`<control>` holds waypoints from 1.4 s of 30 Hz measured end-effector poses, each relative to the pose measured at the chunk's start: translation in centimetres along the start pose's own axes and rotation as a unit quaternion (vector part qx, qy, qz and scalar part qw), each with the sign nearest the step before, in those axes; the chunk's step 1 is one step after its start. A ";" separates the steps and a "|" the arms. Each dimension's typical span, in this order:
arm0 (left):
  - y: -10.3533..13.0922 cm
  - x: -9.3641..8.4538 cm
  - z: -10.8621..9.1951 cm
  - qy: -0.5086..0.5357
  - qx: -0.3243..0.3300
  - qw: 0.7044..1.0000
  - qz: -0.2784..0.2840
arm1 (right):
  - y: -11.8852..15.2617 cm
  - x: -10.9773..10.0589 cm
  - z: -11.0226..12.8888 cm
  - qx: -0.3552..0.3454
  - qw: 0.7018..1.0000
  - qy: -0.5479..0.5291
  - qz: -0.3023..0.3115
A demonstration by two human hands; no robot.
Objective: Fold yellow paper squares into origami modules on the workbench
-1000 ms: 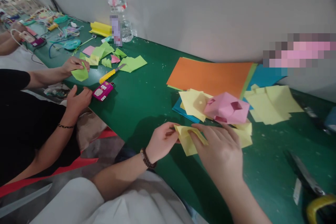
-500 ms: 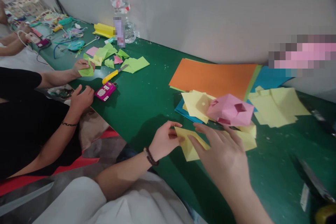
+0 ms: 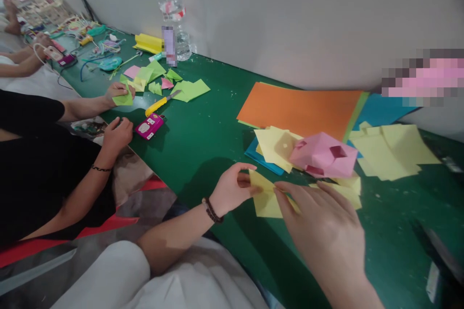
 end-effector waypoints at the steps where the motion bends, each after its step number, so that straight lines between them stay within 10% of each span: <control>1: -0.1 0.0 0.0 0.013 0.006 1.000 -0.009 | 0.0 -0.1 0.0 0.001 1.000 0.002 0.000; 14: -0.9 -0.5 -0.3 0.062 -0.029 0.997 0.018 | -0.4 -3.7 -1.6 0.122 0.990 -0.063 0.032; 42: -1.3 -0.5 0.8 0.052 -0.026 0.998 0.020 | 0.6 -2.1 -2.7 0.147 0.985 -0.053 0.071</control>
Point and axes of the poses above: each hand's wrist, its own y-axis away from the middle knuckle, its own x-axis out of the palm, z = x × y, the point moved 1 cm from there along -y, towards the middle knuckle, and after that the axes turned 8 degrees about y, right-handed, at the moved point
